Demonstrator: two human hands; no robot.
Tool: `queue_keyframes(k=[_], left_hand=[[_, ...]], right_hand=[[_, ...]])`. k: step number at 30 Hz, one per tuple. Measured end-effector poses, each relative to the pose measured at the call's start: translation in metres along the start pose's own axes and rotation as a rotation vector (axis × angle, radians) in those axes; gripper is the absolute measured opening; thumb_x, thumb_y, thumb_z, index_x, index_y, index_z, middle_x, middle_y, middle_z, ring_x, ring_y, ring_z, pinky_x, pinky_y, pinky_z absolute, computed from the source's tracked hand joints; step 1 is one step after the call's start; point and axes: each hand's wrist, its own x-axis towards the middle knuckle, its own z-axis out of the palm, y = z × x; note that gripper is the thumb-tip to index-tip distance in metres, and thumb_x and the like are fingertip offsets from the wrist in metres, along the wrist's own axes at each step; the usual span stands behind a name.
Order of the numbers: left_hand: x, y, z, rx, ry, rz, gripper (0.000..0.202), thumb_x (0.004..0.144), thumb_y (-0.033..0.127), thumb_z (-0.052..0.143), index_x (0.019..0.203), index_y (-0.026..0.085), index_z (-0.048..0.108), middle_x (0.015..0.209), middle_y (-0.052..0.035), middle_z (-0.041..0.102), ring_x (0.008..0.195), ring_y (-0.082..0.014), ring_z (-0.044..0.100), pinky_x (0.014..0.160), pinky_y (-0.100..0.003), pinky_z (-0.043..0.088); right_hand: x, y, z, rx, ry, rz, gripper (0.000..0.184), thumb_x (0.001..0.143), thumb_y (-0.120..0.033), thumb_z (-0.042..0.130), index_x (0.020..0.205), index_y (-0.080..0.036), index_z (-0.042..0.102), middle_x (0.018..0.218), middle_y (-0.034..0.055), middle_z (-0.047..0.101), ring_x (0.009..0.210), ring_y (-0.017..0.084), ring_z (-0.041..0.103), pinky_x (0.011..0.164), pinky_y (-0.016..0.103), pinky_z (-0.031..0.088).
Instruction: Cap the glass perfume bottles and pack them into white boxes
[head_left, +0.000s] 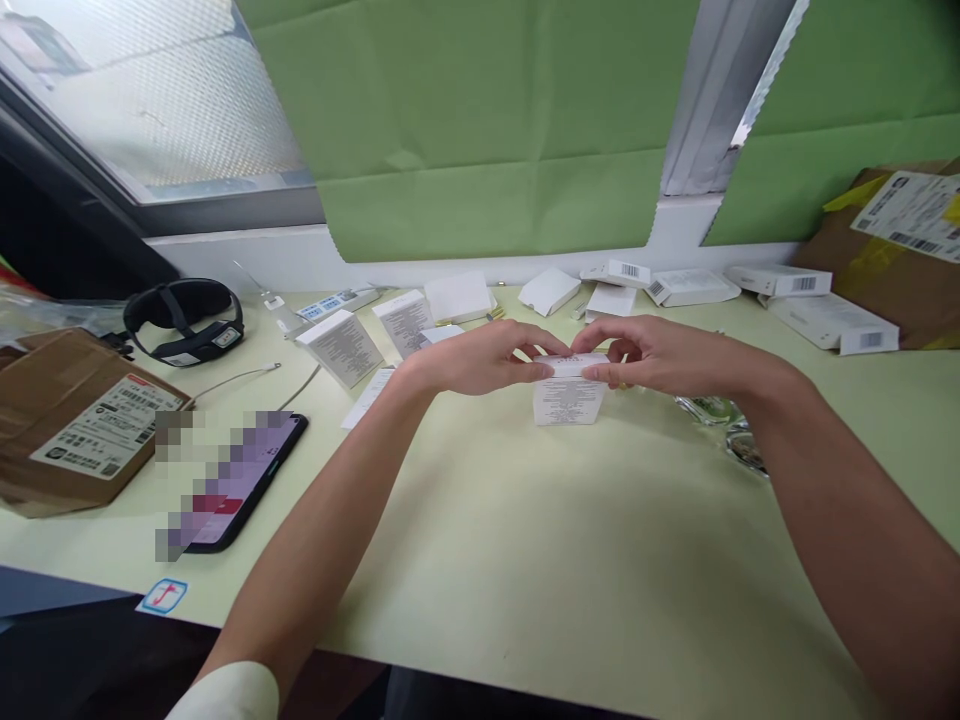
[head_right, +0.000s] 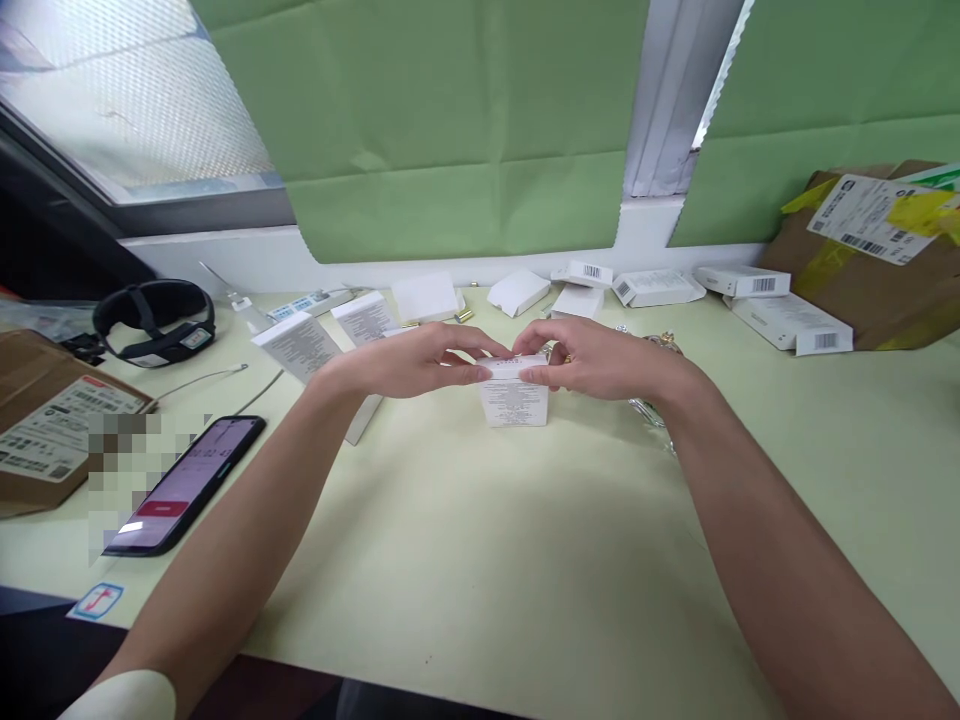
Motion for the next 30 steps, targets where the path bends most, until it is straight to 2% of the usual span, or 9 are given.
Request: queue_keyframes(k=[11, 16, 22, 30], left_hand=[[0.0007, 0.0036, 0.0003, 0.070, 0.007, 0.020, 0.038, 0.095, 0.034, 0.052, 0.131, 0.026, 0.061, 0.125, -0.0027, 0.067, 0.105, -0.0194, 0.064, 0.079, -0.029, 0.049], [0.0013, 0.0018, 0.0006, 0.059, 0.004, 0.035, 0.037, 0.095, 0.034, 0.053, 0.131, 0.027, 0.061, 0.128, -0.0027, 0.065, 0.109, -0.0183, 0.063, 0.082, -0.027, 0.049], [0.0016, -0.0019, 0.0000, 0.017, -0.009, 0.017, 0.037, 0.095, 0.035, 0.055, 0.131, 0.029, 0.060, 0.131, -0.0010, 0.063, 0.115, -0.0180, 0.061, 0.086, -0.025, 0.048], [0.0019, 0.0002, 0.0009, -0.018, -0.009, 0.000, 0.039, 0.099, 0.046, 0.045, 0.130, 0.029, 0.060, 0.130, -0.0005, 0.064, 0.114, -0.0175, 0.060, 0.085, -0.025, 0.046]], right_hand=[[0.0000, 0.0009, -0.0003, 0.063, -0.029, 0.015, 0.038, 0.084, -0.055, 0.060, 0.116, -0.033, 0.062, 0.106, 0.0028, 0.068, 0.084, 0.020, 0.062, 0.066, 0.031, 0.040], [0.0012, 0.0008, -0.0001, 0.156, -0.066, -0.033, 0.035, 0.089, -0.056, 0.055, 0.112, -0.030, 0.063, 0.115, 0.0036, 0.065, 0.086, 0.019, 0.062, 0.071, 0.031, 0.045], [0.0017, 0.0019, 0.0005, 0.170, -0.063, -0.024, 0.038, 0.090, -0.058, 0.053, 0.115, -0.031, 0.062, 0.118, 0.0051, 0.063, 0.087, 0.020, 0.062, 0.073, 0.033, 0.048], [0.0031, 0.0052, 0.0024, 0.111, -0.072, 0.006, 0.042, 0.090, -0.059, 0.050, 0.122, -0.034, 0.061, 0.118, 0.0056, 0.064, 0.090, 0.022, 0.063, 0.076, 0.035, 0.049]])
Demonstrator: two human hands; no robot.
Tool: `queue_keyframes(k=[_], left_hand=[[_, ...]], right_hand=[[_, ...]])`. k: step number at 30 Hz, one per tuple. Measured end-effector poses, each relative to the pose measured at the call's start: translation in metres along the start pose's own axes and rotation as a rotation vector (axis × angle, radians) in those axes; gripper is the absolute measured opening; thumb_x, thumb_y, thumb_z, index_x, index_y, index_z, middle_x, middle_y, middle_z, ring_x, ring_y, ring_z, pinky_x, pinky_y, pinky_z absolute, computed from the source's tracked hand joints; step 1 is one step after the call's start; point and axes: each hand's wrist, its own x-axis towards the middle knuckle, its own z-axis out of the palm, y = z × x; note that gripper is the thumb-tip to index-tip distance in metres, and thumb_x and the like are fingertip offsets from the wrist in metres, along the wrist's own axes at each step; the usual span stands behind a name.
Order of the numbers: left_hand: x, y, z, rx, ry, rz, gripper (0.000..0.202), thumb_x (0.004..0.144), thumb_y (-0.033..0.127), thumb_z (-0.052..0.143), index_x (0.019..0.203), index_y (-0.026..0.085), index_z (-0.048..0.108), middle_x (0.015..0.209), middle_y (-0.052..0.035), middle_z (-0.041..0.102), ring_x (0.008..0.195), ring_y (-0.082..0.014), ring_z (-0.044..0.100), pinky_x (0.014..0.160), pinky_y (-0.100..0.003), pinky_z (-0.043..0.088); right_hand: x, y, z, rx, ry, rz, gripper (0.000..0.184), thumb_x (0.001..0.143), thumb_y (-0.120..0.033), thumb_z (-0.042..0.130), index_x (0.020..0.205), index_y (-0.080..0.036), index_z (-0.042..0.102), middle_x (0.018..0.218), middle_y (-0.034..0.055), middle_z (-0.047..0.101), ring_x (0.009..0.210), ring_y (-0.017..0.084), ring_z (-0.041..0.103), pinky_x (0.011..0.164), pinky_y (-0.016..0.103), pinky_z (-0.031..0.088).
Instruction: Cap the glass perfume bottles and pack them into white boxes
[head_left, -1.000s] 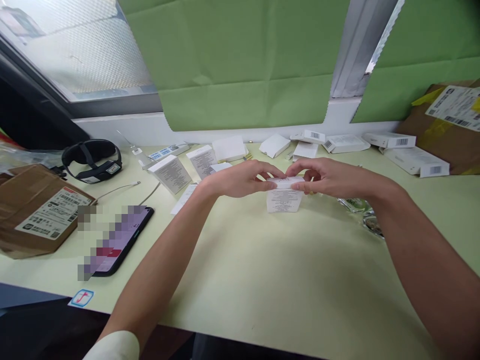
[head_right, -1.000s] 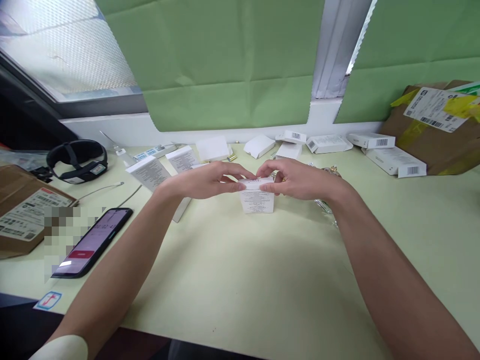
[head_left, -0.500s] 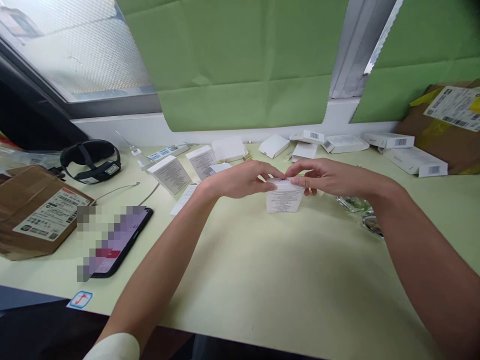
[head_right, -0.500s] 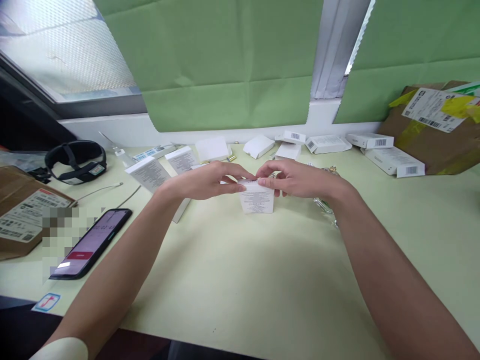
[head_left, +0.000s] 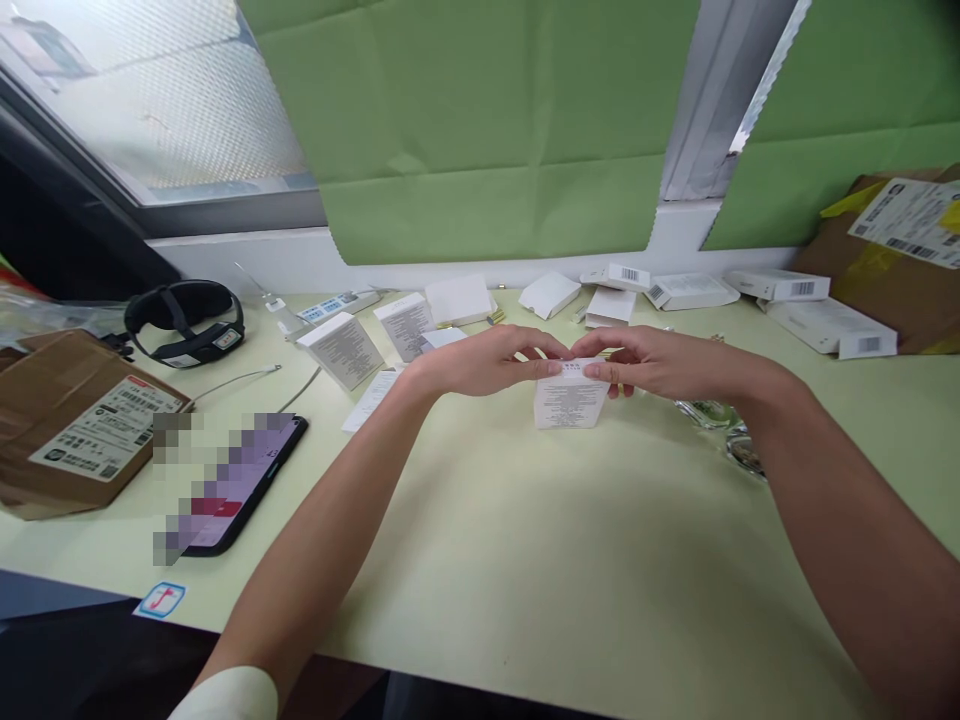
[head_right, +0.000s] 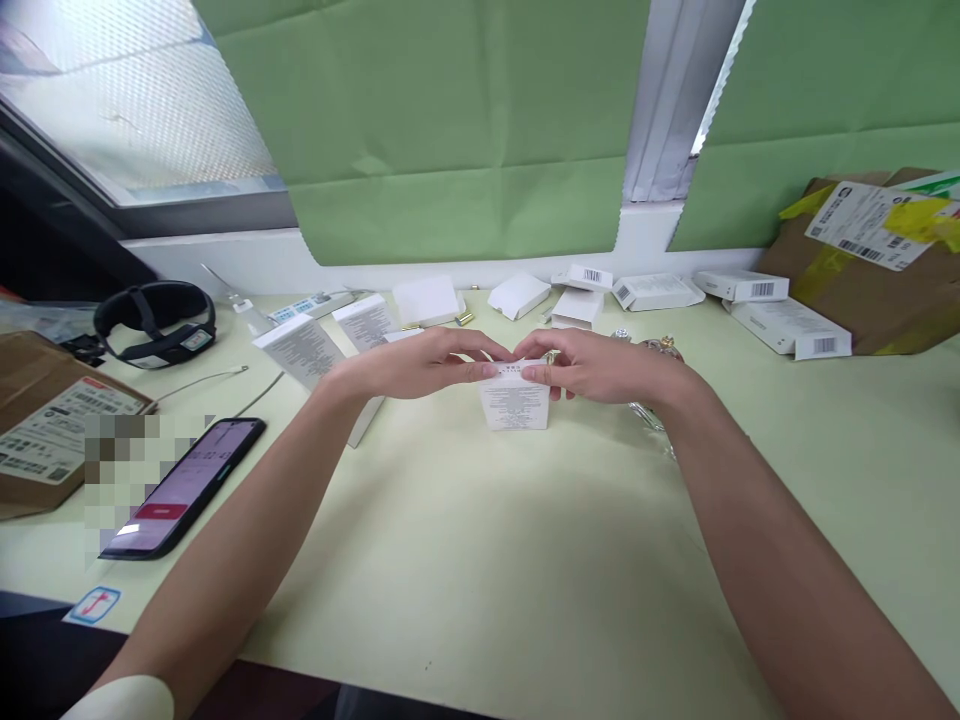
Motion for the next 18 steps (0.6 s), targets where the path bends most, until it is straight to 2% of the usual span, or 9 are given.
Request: queue_keyframes(k=[11, 18], left_hand=[[0.0018, 0.0001, 0.0029, -0.020, -0.030, -0.023, 0.037, 0.099, 0.044, 0.042, 0.130, 0.029, 0.056, 0.130, -0.0011, 0.063, 0.118, -0.0193, 0.057, 0.089, -0.027, 0.045], [0.0047, -0.0039, 0.0045, -0.097, -0.089, -0.060, 0.041, 0.097, 0.046, 0.043, 0.134, 0.031, 0.053, 0.134, -0.0012, 0.060, 0.121, -0.0200, 0.054, 0.091, -0.028, 0.044]], right_hand=[[0.0011, 0.0027, 0.0010, 0.002, -0.004, -0.005, 0.044, 0.090, -0.058, 0.051, 0.125, -0.033, 0.060, 0.111, 0.0052, 0.068, 0.091, 0.021, 0.064, 0.074, 0.034, 0.050], [0.0011, 0.0047, 0.0018, -0.015, 0.023, 0.108, 0.051, 0.087, -0.063, 0.053, 0.130, -0.036, 0.058, 0.095, 0.0054, 0.071, 0.088, 0.024, 0.063, 0.069, 0.033, 0.047]])
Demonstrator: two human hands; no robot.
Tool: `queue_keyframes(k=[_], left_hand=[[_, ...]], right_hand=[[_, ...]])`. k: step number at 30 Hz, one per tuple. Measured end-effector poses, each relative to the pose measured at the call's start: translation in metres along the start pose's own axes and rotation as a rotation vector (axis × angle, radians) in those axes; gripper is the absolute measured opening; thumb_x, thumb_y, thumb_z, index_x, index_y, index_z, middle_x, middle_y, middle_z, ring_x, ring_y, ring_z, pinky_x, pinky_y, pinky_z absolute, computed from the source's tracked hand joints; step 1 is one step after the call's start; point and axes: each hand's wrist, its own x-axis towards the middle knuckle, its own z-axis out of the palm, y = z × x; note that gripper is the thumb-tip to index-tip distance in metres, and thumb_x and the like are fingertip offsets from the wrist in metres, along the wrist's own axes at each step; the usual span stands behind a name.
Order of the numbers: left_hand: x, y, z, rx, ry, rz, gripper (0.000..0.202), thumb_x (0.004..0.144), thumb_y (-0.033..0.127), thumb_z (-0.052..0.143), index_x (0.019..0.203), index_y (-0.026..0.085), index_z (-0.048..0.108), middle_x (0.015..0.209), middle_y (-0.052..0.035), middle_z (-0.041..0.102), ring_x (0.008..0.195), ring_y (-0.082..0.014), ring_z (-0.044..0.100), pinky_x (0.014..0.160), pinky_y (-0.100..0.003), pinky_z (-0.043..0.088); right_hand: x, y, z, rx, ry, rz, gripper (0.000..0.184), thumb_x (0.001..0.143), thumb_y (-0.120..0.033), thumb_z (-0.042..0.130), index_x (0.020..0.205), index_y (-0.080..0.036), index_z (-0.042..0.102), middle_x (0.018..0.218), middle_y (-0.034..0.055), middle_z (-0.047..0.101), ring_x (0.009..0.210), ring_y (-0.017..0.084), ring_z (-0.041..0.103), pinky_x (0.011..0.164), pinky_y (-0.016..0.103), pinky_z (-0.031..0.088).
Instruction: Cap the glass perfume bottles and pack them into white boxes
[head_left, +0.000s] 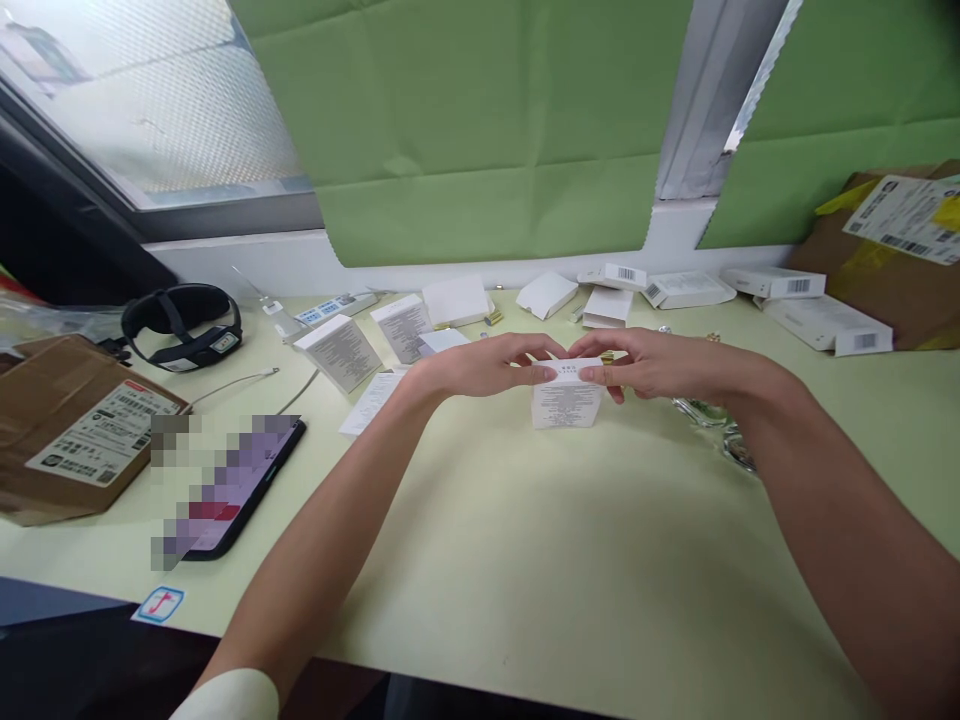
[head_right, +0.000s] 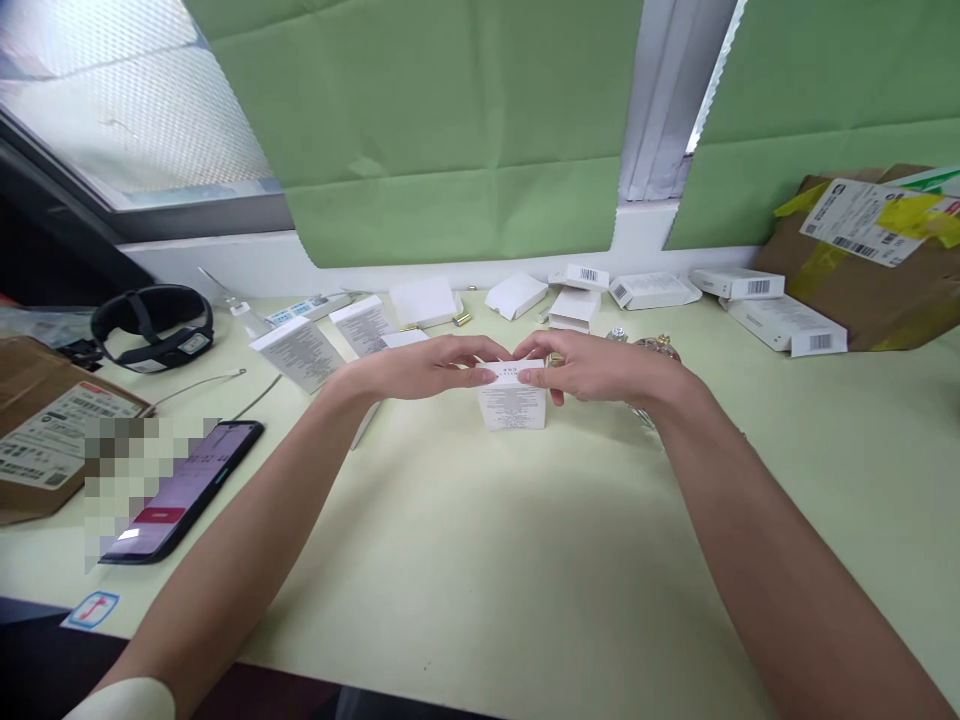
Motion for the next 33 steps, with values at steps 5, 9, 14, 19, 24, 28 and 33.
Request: queue_keyframes(k=[5, 9, 14, 19, 24, 28, 33], left_hand=[[0.000, 0.000, 0.001, -0.017, -0.006, 0.000, 0.042, 0.097, 0.046, 0.043, 0.135, 0.030, 0.052, 0.138, -0.0009, 0.058, 0.124, -0.0197, 0.053, 0.096, -0.029, 0.043], [0.000, 0.004, 0.006, -0.057, -0.018, -0.009, 0.047, 0.099, 0.050, 0.038, 0.141, 0.029, 0.047, 0.143, -0.0011, 0.055, 0.126, -0.0200, 0.052, 0.098, -0.028, 0.042], [0.003, 0.006, 0.010, -0.054, -0.027, -0.044, 0.052, 0.099, 0.056, 0.032, 0.141, 0.029, 0.046, 0.142, -0.0002, 0.056, 0.127, -0.0198, 0.052, 0.098, -0.028, 0.044], [0.004, 0.004, 0.011, -0.049, -0.013, -0.048, 0.052, 0.098, 0.058, 0.034, 0.138, 0.030, 0.049, 0.144, -0.0017, 0.055, 0.129, -0.0215, 0.052, 0.099, -0.030, 0.046], [0.006, 0.002, 0.011, -0.088, -0.048, -0.051, 0.053, 0.098, 0.058, 0.035, 0.142, 0.031, 0.046, 0.148, -0.0011, 0.051, 0.134, -0.0214, 0.049, 0.104, -0.032, 0.044], [0.009, -0.002, 0.012, -0.140, -0.070, -0.084, 0.060, 0.096, 0.061, 0.037, 0.149, 0.033, 0.039, 0.154, -0.0020, 0.044, 0.141, -0.0235, 0.043, 0.107, -0.035, 0.043], [0.011, -0.003, 0.013, -0.177, -0.057, -0.084, 0.058, 0.096, 0.059, 0.040, 0.148, 0.032, 0.041, 0.156, -0.0018, 0.042, 0.144, -0.0241, 0.040, 0.110, -0.036, 0.041]], right_hand=[[0.000, 0.000, 0.000, 0.025, 0.001, 0.042, 0.057, 0.083, -0.068, 0.055, 0.131, -0.037, 0.056, 0.094, 0.0058, 0.070, 0.089, 0.025, 0.063, 0.068, 0.034, 0.047], [-0.002, 0.000, 0.000, -0.009, 0.045, 0.055, 0.056, 0.082, -0.070, 0.055, 0.130, -0.039, 0.056, 0.093, 0.0042, 0.070, 0.094, 0.026, 0.063, 0.077, 0.036, 0.048], [-0.002, -0.004, 0.002, -0.019, 0.034, 0.045, 0.059, 0.083, -0.071, 0.051, 0.130, -0.035, 0.056, 0.089, 0.0056, 0.069, 0.093, 0.027, 0.063, 0.078, 0.038, 0.047], [-0.001, -0.007, 0.003, -0.015, 0.032, 0.049, 0.062, 0.082, -0.071, 0.053, 0.131, -0.034, 0.054, 0.096, 0.0062, 0.069, 0.093, 0.027, 0.064, 0.076, 0.037, 0.048], [-0.001, -0.009, 0.003, -0.018, 0.021, 0.059, 0.064, 0.083, -0.073, 0.049, 0.132, -0.032, 0.052, 0.105, 0.0073, 0.069, 0.087, 0.024, 0.065, 0.073, 0.035, 0.048], [-0.002, -0.010, 0.004, -0.003, 0.034, 0.059, 0.065, 0.084, -0.069, 0.052, 0.135, -0.030, 0.049, 0.123, 0.0093, 0.065, 0.079, 0.021, 0.065, 0.070, 0.035, 0.048], [0.002, -0.006, 0.008, 0.013, 0.061, 0.064, 0.059, 0.084, -0.067, 0.054, 0.130, -0.030, 0.051, 0.142, 0.0087, 0.053, 0.074, 0.017, 0.063, 0.068, 0.035, 0.049]])
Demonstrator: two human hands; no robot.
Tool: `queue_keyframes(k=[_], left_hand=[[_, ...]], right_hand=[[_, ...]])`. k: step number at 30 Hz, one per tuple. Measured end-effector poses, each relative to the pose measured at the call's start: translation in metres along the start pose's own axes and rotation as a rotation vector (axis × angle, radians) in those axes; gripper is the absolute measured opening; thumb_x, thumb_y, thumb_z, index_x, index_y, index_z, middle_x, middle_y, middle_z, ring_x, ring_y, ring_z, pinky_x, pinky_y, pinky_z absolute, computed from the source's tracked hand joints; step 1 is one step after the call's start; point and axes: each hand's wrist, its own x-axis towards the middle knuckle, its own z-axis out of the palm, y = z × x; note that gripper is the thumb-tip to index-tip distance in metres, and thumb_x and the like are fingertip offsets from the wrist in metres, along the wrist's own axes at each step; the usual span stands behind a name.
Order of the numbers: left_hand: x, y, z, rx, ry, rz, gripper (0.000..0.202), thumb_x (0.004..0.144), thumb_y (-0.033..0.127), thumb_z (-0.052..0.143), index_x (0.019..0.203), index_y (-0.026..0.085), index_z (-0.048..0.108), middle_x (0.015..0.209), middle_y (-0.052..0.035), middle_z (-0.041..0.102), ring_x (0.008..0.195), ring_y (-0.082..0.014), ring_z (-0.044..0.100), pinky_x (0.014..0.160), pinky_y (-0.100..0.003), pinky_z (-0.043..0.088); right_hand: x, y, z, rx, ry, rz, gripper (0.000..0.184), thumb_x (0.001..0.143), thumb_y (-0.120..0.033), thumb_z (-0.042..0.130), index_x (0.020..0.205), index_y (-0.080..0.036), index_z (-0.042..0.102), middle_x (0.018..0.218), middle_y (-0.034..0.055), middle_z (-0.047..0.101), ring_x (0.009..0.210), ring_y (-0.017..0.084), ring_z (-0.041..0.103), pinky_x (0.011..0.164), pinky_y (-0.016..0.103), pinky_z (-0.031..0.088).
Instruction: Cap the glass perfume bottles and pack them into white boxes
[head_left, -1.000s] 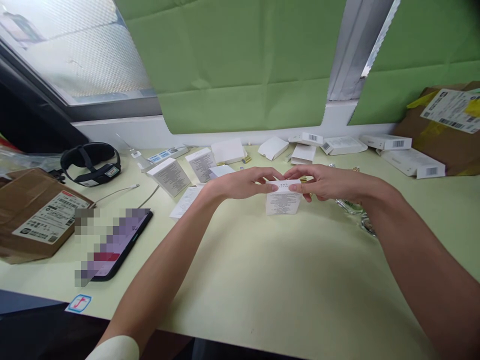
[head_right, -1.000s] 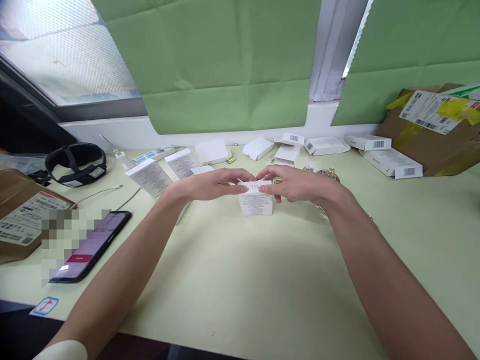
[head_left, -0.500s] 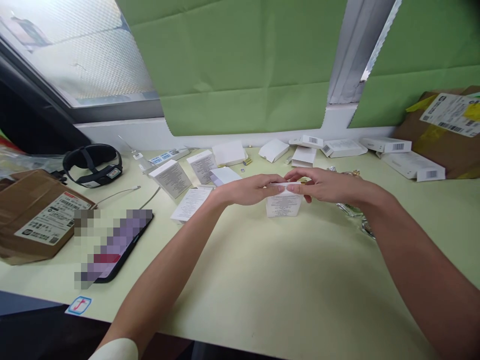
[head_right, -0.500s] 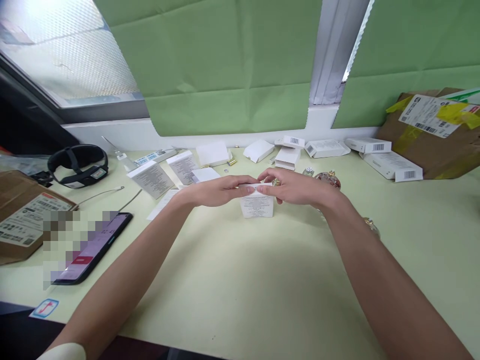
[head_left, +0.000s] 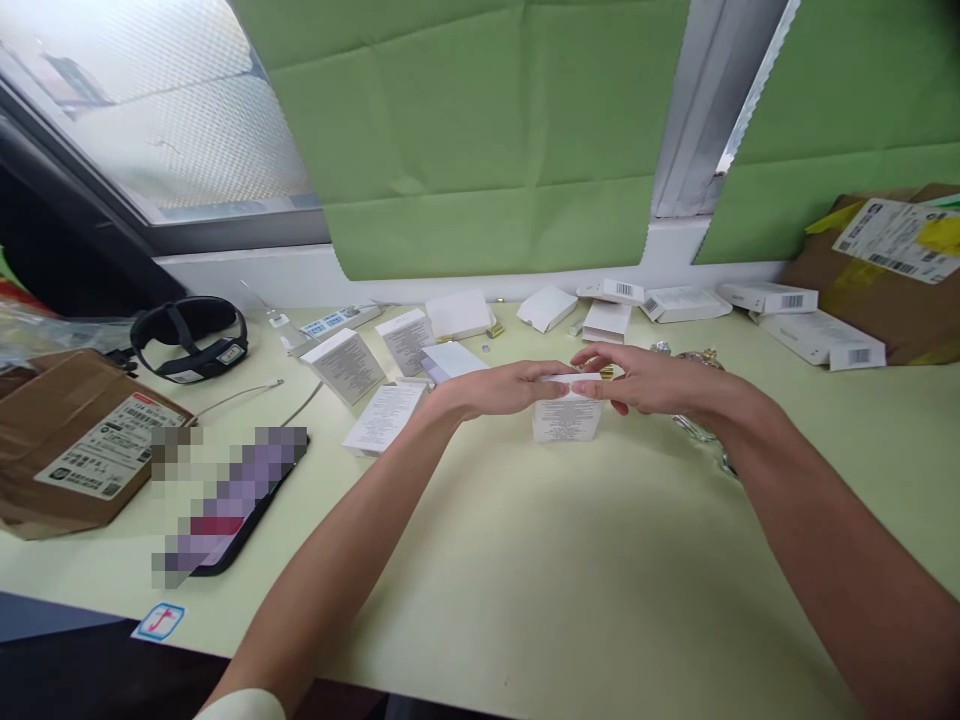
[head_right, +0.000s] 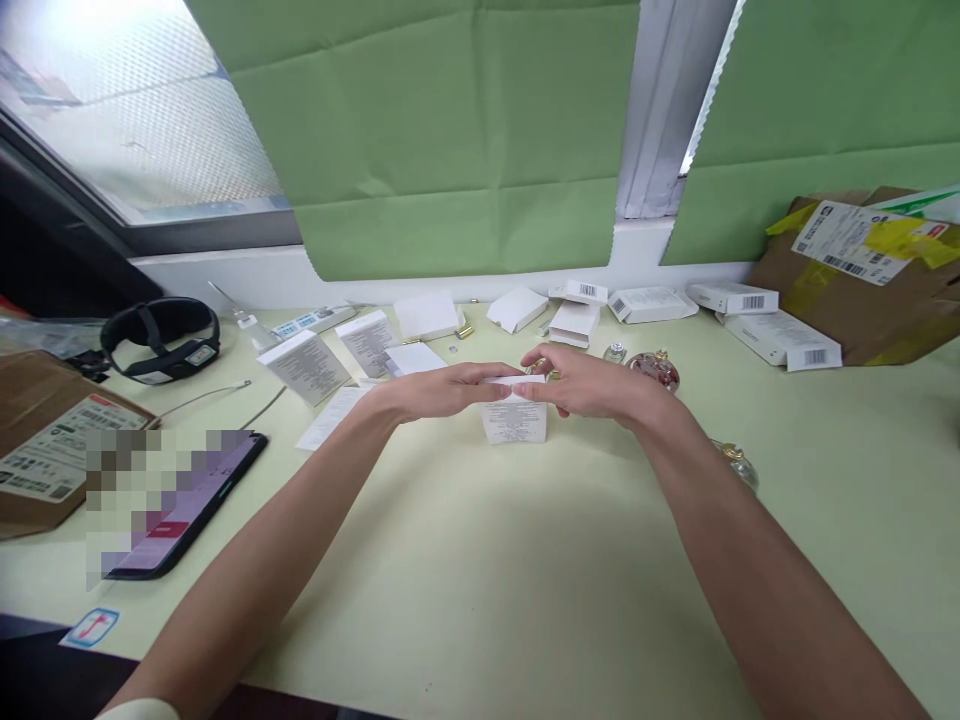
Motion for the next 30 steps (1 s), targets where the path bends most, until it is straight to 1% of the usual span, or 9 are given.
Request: queue_keyframes(k=[5, 8, 11, 13, 15, 21, 24, 27, 30], left_hand=[[-0.005, 0.007, 0.002, 0.046, 0.080, 0.041, 0.051, 0.098, 0.053, 0.039, 0.143, 0.029, 0.045, 0.150, -0.0040, 0.049, 0.135, -0.0228, 0.048, 0.103, -0.035, 0.045], [-0.011, 0.013, 0.005, 0.182, 0.092, 0.092, 0.059, 0.097, 0.052, 0.044, 0.150, 0.027, 0.036, 0.150, -0.0066, 0.047, 0.132, -0.0229, 0.050, 0.101, -0.033, 0.045], [-0.013, 0.018, 0.013, 0.376, 0.061, 0.139, 0.064, 0.099, 0.048, 0.041, 0.157, 0.033, 0.017, 0.156, -0.0059, 0.037, 0.139, -0.0249, 0.040, 0.107, -0.038, 0.040], [-0.012, 0.019, 0.020, 0.519, 0.081, 0.137, 0.063, 0.102, 0.043, 0.036, 0.158, 0.031, 0.009, 0.160, -0.0074, 0.031, 0.145, -0.0271, 0.031, 0.113, -0.043, 0.033], [-0.009, 0.018, 0.028, 0.647, 0.133, 0.117, 0.062, 0.103, 0.040, 0.032, 0.158, 0.027, 0.007, 0.161, -0.0103, 0.028, 0.148, -0.0291, 0.025, 0.116, -0.048, 0.027], [-0.004, 0.017, 0.039, 0.800, 0.227, 0.089, 0.057, 0.105, 0.036, 0.026, 0.158, 0.022, 0.010, 0.160, -0.0128, 0.029, 0.146, -0.0303, 0.026, 0.116, -0.049, 0.024], [-0.006, 0.019, 0.030, 0.785, 0.216, 0.105, 0.054, 0.105, 0.035, 0.025, 0.157, 0.024, 0.016, 0.149, -0.0132, 0.042, 0.138, -0.0292, 0.038, 0.111, -0.046, 0.031], [-0.009, 0.020, 0.018, 0.716, 0.224, 0.107, 0.049, 0.104, 0.036, 0.032, 0.151, 0.024, 0.034, 0.133, -0.0114, 0.056, 0.121, -0.0271, 0.052, 0.102, -0.040, 0.038], [-0.011, 0.018, 0.007, 0.619, 0.267, 0.083, 0.048, 0.101, 0.038, 0.041, 0.145, 0.021, 0.044, 0.127, -0.0094, 0.062, 0.115, -0.0268, 0.056, 0.096, -0.037, 0.042]], right_hand=[[0.001, 0.003, -0.002, 0.029, 0.070, -0.032, 0.063, 0.081, -0.067, 0.059, 0.134, -0.034, 0.049, 0.146, 0.0065, 0.050, 0.084, 0.020, 0.064, 0.075, 0.036, 0.052], [-0.012, 0.001, -0.015, 0.029, 0.154, -0.052, 0.058, 0.080, -0.066, 0.061, 0.132, -0.040, 0.053, 0.141, 0.0039, 0.054, 0.087, 0.021, 0.064, 0.074, 0.036, 0.053], [-0.030, -0.001, -0.034, 0.033, 0.294, -0.009, 0.054, 0.081, -0.069, 0.059, 0.128, -0.041, 0.057, 0.104, 0.0044, 0.067, 0.072, 0.020, 0.061, 0.065, 0.036, 0.050], [-0.039, 0.000, -0.045, 0.069, 0.366, 0.023, 0.054, 0.081, -0.072, 0.058, 0.125, -0.041, 0.058, 0.079, 0.0022, 0.063, 0.064, 0.020, 0.056, 0.057, 0.034, 0.046], [-0.044, 0.003, -0.053, 0.095, 0.424, 0.033, 0.053, 0.080, -0.073, 0.058, 0.122, -0.041, 0.060, 0.069, 0.0009, 0.058, 0.062, 0.020, 0.054, 0.054, 0.033, 0.042], [-0.045, 0.014, -0.060, 0.112, 0.505, 0.025, 0.050, 0.078, -0.070, 0.064, 0.119, -0.040, 0.062, 0.079, 0.0031, 0.064, 0.069, 0.020, 0.056, 0.058, 0.034, 0.042], [-0.045, 0.013, -0.061, 0.107, 0.511, 0.026, 0.052, 0.078, -0.070, 0.065, 0.121, -0.041, 0.061, 0.086, 0.0039, 0.066, 0.070, 0.020, 0.057, 0.061, 0.035, 0.043], [-0.047, 0.011, -0.061, 0.097, 0.518, 0.036, 0.053, 0.077, -0.072, 0.063, 0.121, -0.042, 0.061, 0.085, 0.0036, 0.066, 0.070, 0.020, 0.057, 0.059, 0.034, 0.042], [-0.049, 0.010, -0.061, 0.101, 0.523, 0.025, 0.052, 0.077, -0.072, 0.064, 0.120, -0.042, 0.061, 0.093, 0.0046, 0.068, 0.071, 0.021, 0.057, 0.060, 0.034, 0.043]])
